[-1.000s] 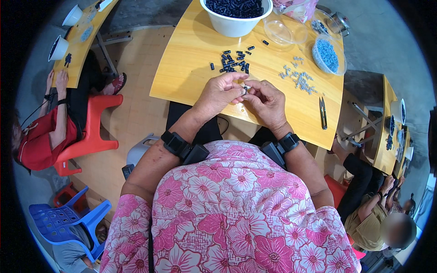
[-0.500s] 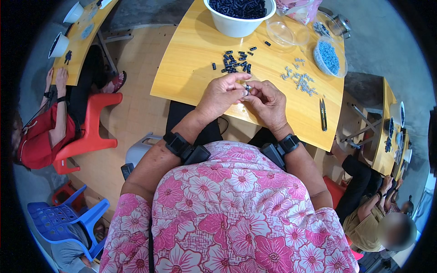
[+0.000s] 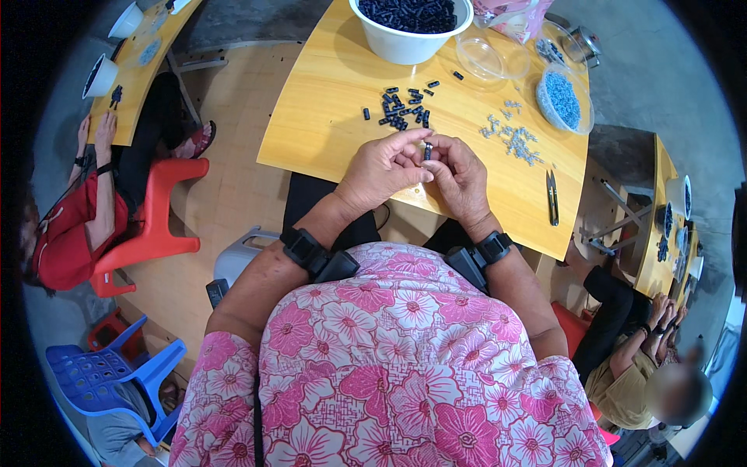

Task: Manually assembling small black plastic components by hand at a workbench.

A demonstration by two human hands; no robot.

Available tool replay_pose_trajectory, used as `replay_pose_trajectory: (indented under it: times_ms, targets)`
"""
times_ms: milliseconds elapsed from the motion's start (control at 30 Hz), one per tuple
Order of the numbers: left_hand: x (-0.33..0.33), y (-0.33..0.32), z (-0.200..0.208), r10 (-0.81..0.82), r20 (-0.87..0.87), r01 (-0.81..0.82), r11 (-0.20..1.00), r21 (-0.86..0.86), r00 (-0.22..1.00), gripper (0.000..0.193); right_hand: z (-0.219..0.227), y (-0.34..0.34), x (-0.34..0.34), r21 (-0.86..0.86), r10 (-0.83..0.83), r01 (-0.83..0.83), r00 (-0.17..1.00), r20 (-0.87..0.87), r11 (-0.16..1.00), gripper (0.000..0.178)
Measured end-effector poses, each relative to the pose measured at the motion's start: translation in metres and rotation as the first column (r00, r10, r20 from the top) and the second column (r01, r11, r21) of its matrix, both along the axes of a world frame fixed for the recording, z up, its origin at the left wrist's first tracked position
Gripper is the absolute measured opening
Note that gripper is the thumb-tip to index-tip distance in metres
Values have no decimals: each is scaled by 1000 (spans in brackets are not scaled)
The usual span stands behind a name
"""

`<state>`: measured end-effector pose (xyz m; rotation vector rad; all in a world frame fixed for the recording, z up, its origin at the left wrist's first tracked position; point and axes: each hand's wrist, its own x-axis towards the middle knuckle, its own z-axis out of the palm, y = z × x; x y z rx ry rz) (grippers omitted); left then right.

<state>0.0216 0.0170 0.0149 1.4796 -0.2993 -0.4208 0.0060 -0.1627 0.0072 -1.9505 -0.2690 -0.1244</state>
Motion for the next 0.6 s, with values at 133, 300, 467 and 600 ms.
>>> replay_pose_trajectory:
  times_ms: [133, 300, 467, 600]
  targets:
    - [0, -2, 0, 15, 33, -19, 993, 118, 999, 52, 3, 0, 0, -83, 71, -68, 997, 37, 994, 31]
    - [0, -1, 4, -3, 61, -6, 987, 161, 998, 47, 1, -2, 2, -149, 116, -107, 992, 56, 983, 28]
    - [1, 1, 6, -20, 139, -6, 982, 190, 990, 41, 1, -2, 3, -172, 152, -145, 988, 29, 974, 29]
    - [-1, 1, 4, 5, 187, -42, 980, 194, 982, 40, 1, -1, 4, -206, 159, -147, 986, 45, 968, 30]
